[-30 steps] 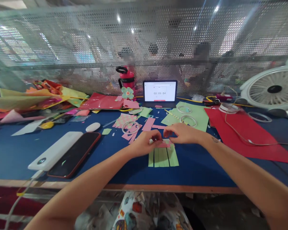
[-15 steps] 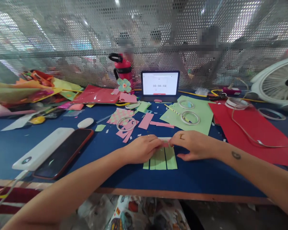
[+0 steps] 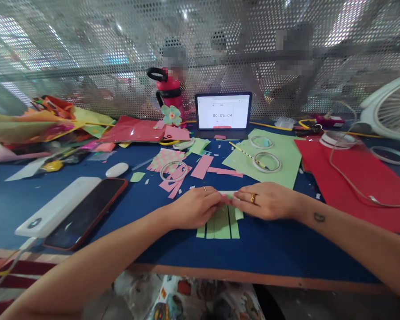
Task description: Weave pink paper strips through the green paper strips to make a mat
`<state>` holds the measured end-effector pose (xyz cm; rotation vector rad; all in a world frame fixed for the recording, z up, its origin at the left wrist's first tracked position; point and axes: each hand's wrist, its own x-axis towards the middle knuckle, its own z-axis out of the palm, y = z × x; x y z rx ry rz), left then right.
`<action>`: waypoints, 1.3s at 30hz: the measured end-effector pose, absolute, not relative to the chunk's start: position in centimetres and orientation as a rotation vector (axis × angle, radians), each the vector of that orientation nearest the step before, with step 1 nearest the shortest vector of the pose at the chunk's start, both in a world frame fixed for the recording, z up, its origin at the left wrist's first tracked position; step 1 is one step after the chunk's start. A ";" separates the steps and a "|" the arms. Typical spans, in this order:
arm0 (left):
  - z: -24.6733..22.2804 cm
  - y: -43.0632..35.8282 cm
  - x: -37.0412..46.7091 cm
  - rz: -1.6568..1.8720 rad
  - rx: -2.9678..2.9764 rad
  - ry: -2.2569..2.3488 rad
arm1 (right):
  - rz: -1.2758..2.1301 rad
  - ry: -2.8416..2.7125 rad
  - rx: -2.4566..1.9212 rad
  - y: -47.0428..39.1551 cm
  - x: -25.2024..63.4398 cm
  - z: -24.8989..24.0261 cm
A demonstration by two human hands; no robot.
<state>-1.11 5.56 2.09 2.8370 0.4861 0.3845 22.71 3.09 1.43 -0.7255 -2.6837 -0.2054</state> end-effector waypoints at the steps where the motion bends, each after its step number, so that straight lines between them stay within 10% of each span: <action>1: 2.1 5.6 -1.1 0.391 2.819 0.490 | -0.187 -2.675 -0.730 3.3 22.7 1.1; 15: 1.4 5.0 0.6 0.627 2.224 0.849 | 0.418 -2.217 -1.178 3.9 22.3 -0.1; 39: 2.0 4.5 3.3 0.648 2.432 1.157 | 0.504 -2.216 -1.118 3.8 22.4 -0.2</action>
